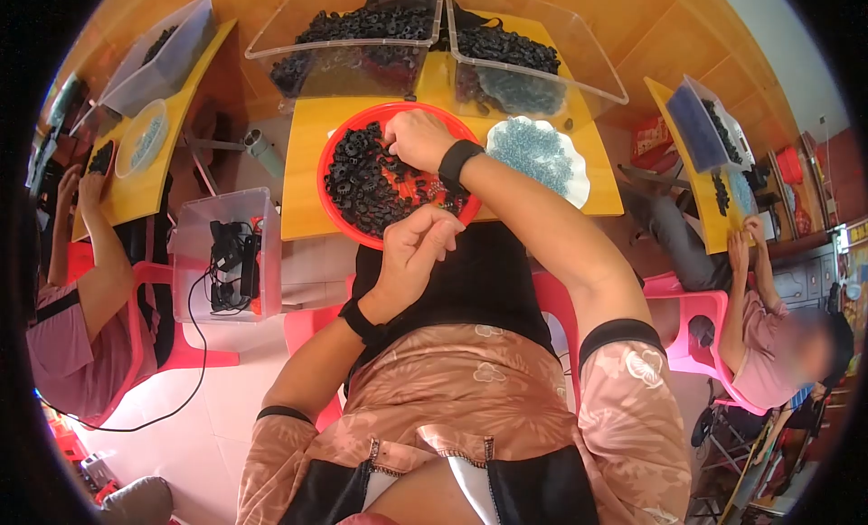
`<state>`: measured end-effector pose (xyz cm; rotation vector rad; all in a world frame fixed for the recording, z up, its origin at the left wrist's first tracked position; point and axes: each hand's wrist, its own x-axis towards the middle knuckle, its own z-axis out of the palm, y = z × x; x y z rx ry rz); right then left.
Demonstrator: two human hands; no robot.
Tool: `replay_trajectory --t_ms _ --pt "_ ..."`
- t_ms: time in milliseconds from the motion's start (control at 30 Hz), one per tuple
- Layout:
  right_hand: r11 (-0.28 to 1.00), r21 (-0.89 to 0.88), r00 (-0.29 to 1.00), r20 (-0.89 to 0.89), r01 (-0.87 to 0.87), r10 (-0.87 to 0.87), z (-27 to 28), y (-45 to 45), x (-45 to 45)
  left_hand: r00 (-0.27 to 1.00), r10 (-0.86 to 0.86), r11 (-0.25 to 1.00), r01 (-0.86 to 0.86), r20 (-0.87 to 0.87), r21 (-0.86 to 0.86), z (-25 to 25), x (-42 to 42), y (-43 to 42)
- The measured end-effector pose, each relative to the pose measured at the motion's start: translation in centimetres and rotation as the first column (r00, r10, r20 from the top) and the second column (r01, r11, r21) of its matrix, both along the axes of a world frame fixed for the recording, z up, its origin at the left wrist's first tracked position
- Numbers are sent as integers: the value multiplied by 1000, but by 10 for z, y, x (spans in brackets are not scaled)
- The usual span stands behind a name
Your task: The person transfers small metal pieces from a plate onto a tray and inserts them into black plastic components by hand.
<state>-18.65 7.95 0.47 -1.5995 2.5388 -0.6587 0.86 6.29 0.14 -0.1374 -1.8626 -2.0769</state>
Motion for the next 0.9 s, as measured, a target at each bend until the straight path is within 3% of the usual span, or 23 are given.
replay_trajectory --t_ms 133,233,333,400,567,667,767,867,900 --pt "997 76 997 66 29 -34 14 -1 0 1000 24 1000 -24 7 17 2 0 -5" --pt "999 1 991 121 51 -51 24 7 0 965 261 964 -260 -11 57 6 -7 -15" --pt "993 -38 959 267 113 -99 49 24 13 946 324 933 -318 -8 166 0 -18 -38" --pt "990 -45 917 384 136 -108 65 36 25 955 295 932 -293 22 214 8 -22 -42" --pt "999 -5 921 388 46 -41 85 50 54 981 172 923 -192 88 333 5 -23 -45" --pt "997 -71 889 454 -29 58 81 53 48 986 97 909 -144 139 391 -2 -23 -54" --pt "998 -64 825 563 -16 49 77 53 39 983 101 891 -159 156 426 -2 -25 -51" --pt "994 -36 882 466 103 -75 55 53 19 977 113 853 -190 183 486 -2 -24 -54" --pt "998 -39 959 281 55 -42 48 55 16 974 110 839 -197 197 508 -4 -25 -57"
